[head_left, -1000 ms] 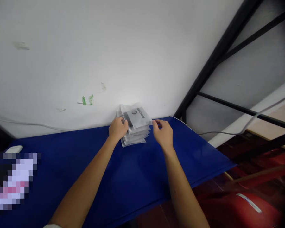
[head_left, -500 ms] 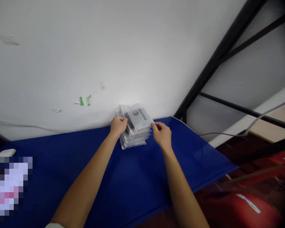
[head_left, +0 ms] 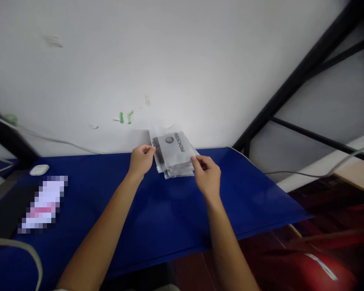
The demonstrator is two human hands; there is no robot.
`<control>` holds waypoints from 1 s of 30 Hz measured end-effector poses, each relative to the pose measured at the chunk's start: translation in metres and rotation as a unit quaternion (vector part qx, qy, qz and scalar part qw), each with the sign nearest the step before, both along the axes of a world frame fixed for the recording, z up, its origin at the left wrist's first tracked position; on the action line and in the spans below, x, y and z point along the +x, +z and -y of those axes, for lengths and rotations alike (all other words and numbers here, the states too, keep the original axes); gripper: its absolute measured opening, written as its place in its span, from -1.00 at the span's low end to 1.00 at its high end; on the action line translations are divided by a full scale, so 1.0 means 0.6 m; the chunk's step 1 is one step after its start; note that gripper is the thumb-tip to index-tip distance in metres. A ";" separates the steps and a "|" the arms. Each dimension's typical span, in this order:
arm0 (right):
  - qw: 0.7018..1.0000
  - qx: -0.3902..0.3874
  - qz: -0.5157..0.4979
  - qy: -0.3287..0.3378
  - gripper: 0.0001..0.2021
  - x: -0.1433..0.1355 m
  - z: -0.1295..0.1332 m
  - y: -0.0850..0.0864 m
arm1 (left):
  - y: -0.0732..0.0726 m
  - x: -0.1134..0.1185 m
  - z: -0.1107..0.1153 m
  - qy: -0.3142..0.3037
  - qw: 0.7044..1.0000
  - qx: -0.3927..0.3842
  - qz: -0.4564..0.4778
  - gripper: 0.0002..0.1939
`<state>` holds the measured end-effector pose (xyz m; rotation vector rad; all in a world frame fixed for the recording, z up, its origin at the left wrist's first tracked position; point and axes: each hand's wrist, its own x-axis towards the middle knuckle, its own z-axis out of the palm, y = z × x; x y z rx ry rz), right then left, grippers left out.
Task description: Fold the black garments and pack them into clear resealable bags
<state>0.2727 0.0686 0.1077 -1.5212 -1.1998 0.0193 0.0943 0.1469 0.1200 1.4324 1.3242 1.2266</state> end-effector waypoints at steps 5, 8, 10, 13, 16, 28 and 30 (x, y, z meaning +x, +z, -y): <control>0.997 -0.030 0.012 0.076 -0.76 -0.082 0.027 -0.035 | -0.037 -0.097 0.058 0.069 0.997 -0.038 -0.007 -0.82; 0.988 -0.063 0.034 0.135 -0.77 -0.121 0.038 -0.066 | -0.071 -0.150 0.095 0.097 0.992 -0.073 -0.022 -0.82; 0.979 -0.095 0.054 0.173 -0.77 -0.140 0.043 -0.085 | -0.094 -0.180 0.116 0.106 0.989 -0.098 -0.035 -0.82; 0.961 -0.156 0.098 0.208 -0.77 -0.155 0.047 -0.107 | -0.123 -0.213 0.137 0.102 0.985 -0.125 -0.061 -0.81; 0.940 -0.216 0.147 0.218 -0.79 -0.155 0.042 -0.118 | -0.138 -0.234 0.151 0.085 0.983 -0.136 -0.090 -0.78; 0.944 -0.169 0.169 0.227 -0.70 -0.151 0.014 -0.121 | -0.135 -0.208 0.235 -0.001 0.928 0.056 -0.368 -0.81; 0.938 -0.140 0.184 0.258 -0.72 -0.151 0.030 -0.122 | -0.145 -0.201 0.235 -0.023 0.898 0.143 -0.416 -0.73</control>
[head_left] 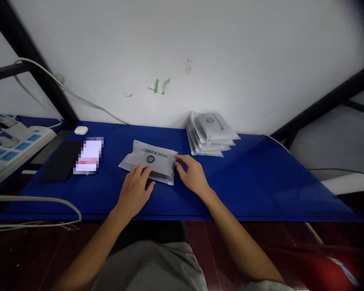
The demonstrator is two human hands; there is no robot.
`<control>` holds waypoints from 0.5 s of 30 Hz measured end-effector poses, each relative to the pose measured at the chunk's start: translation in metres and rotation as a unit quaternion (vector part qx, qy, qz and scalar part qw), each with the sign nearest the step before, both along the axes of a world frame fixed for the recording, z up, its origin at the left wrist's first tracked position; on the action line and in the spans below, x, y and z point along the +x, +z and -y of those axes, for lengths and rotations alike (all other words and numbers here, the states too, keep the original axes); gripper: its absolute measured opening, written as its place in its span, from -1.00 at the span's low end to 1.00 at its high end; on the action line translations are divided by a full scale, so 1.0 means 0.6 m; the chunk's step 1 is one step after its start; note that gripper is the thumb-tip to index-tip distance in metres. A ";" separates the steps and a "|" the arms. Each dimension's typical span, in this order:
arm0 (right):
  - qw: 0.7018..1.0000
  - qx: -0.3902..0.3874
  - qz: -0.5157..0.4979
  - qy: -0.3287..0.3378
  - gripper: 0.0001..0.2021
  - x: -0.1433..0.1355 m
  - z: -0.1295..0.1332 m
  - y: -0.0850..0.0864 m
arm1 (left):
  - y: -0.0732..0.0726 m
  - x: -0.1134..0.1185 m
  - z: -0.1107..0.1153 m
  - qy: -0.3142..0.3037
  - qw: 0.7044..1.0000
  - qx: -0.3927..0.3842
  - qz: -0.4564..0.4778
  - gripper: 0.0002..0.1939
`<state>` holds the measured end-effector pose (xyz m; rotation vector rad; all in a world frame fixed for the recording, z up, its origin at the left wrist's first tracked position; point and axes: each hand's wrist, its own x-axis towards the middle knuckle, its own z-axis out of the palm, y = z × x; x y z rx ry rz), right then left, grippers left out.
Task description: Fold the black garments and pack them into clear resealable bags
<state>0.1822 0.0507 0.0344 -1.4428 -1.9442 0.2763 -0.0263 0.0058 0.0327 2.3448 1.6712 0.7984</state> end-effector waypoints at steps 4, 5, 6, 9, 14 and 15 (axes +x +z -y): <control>0.997 0.011 0.036 0.075 -0.75 -0.003 0.028 -0.002 | -0.011 0.008 -0.012 -0.085 0.990 0.057 -0.093 -0.68; 0.995 0.013 0.048 0.086 -0.76 -0.004 0.032 -0.003 | -0.010 0.010 -0.015 -0.094 0.987 0.063 -0.112 -0.70; 0.994 0.014 0.058 0.095 -0.77 -0.004 0.035 -0.003 | -0.009 0.011 -0.018 -0.100 0.984 0.068 -0.128 -0.72; 0.991 0.015 0.080 0.107 -0.72 -0.002 0.038 -0.005 | -0.004 0.014 -0.024 -0.114 0.976 0.087 -0.166 -0.75; 0.984 0.000 0.098 0.150 -0.56 0.016 0.037 -0.007 | -0.007 0.011 -0.033 -0.134 0.967 0.127 -0.177 -0.78; 0.983 -0.002 0.096 0.156 -0.55 0.019 0.037 -0.008 | -0.009 0.010 -0.035 -0.138 0.965 0.139 -0.175 -0.79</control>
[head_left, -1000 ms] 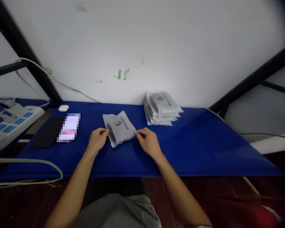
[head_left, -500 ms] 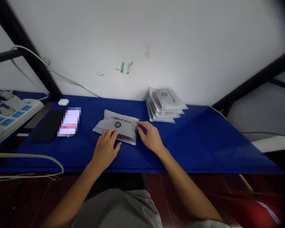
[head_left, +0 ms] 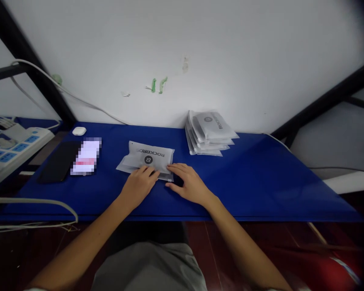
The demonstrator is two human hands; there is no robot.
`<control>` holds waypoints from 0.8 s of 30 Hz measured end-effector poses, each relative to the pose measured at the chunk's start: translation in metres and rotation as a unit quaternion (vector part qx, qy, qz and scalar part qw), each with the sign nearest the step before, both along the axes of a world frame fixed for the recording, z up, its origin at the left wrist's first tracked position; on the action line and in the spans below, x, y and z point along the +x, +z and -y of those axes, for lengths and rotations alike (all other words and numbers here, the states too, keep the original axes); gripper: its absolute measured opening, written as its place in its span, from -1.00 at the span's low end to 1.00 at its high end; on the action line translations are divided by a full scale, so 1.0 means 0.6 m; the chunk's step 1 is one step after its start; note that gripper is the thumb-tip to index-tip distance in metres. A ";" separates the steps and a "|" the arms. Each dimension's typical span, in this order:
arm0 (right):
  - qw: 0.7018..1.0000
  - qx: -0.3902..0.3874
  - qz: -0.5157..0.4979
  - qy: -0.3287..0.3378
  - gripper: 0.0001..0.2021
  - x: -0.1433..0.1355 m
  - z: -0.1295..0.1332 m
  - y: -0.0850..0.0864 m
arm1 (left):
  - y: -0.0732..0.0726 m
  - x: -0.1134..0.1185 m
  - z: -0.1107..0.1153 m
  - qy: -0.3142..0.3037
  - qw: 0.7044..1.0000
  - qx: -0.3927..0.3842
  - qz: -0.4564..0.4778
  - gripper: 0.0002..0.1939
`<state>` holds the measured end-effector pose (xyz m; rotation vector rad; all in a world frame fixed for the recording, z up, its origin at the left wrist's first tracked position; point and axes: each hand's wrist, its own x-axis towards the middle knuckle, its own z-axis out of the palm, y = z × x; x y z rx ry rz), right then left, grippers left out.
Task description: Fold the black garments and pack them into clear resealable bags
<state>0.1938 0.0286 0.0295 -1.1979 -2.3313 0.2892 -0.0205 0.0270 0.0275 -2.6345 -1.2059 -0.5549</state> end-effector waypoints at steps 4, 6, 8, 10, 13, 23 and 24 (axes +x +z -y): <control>1.000 0.013 -0.021 -0.006 -0.63 0.005 -0.001 -0.008 | -0.007 -0.002 -0.005 -0.017 0.998 0.053 0.001 -0.82; 0.999 0.033 -0.027 -0.011 -0.68 0.004 -0.001 -0.011 | -0.008 -0.001 -0.005 -0.015 0.997 0.072 -0.008 -0.84; 0.998 0.058 -0.023 -0.010 -0.77 0.002 -0.001 -0.011 | -0.008 0.002 -0.005 -0.010 0.996 0.081 -0.017 -0.84; 0.996 0.087 -0.020 -0.006 -0.86 0.000 -0.001 -0.011 | -0.007 0.004 -0.004 -0.007 0.996 0.087 -0.017 -0.84; 0.992 0.124 -0.024 -0.005 -0.90 -0.002 -0.001 -0.011 | -0.007 0.005 -0.005 -0.012 0.995 0.095 -0.004 -0.84; 0.989 0.144 -0.019 -0.011 -0.81 -0.002 -0.001 -0.016 | -0.009 0.023 -0.007 -0.040 0.994 0.033 0.094 -0.80; 0.989 0.144 -0.016 -0.010 -0.80 -0.002 -0.001 -0.016 | -0.008 0.028 -0.008 -0.046 0.994 0.028 0.100 -0.81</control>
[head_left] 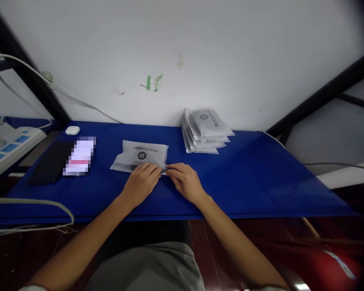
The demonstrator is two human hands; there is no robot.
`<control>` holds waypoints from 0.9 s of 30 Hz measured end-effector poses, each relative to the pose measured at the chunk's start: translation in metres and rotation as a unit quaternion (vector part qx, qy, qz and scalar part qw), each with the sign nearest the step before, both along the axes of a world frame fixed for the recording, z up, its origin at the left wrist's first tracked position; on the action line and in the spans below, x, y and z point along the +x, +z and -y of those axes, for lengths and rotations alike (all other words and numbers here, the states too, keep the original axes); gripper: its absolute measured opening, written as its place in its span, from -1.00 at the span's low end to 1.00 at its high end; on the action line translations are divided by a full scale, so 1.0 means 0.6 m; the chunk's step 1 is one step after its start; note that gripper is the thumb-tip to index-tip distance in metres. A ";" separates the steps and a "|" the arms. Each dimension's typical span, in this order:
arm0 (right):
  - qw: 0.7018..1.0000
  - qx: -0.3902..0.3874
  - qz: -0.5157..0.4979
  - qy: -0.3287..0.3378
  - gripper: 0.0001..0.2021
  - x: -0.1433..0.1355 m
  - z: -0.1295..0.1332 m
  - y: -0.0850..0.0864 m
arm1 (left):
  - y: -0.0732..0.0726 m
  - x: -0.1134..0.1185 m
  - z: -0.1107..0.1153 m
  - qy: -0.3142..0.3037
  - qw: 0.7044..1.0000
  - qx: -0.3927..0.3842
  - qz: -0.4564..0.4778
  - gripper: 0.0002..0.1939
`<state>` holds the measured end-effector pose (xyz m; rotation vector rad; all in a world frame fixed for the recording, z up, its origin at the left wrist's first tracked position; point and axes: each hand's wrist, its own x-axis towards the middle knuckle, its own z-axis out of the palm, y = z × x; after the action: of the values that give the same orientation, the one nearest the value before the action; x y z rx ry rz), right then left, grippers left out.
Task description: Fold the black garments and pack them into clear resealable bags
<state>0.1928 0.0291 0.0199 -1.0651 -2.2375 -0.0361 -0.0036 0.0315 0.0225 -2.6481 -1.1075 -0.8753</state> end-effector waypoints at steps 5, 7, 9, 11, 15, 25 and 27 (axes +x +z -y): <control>1.000 0.003 0.009 -0.006 -0.76 0.000 0.000 -0.002 | 0.005 0.019 -0.002 -0.002 1.000 -0.009 0.006 -0.81; 1.000 0.001 0.013 -0.011 -0.76 0.000 0.000 -0.001 | 0.007 0.023 -0.003 0.001 1.000 0.001 -0.008 -0.82; 1.000 -0.004 0.019 -0.013 -0.76 -0.001 0.001 0.000 | 0.007 0.026 -0.003 0.003 0.999 0.018 -0.032 -0.82; 0.999 -0.013 0.028 -0.015 -0.76 -0.001 0.002 0.003 | 0.007 0.027 -0.002 0.006 0.998 0.031 -0.054 -0.82; 0.998 -0.031 0.047 -0.027 -0.76 0.001 0.005 0.009 | 0.006 0.021 0.001 0.013 0.997 0.036 -0.070 -0.82; 0.997 -0.017 0.053 -0.059 -0.81 -0.007 0.003 0.002 | 0.008 -0.010 0.001 0.043 0.995 0.009 -0.089 -0.84; 0.997 -0.013 0.053 -0.055 -0.81 -0.008 0.003 0.001 | 0.006 -0.007 0.002 0.040 0.995 0.016 -0.086 -0.85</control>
<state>0.1883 0.0273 0.0207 -1.2250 -2.2770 -0.1137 -0.0080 0.0302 0.0259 -2.5766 -1.1369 -0.6307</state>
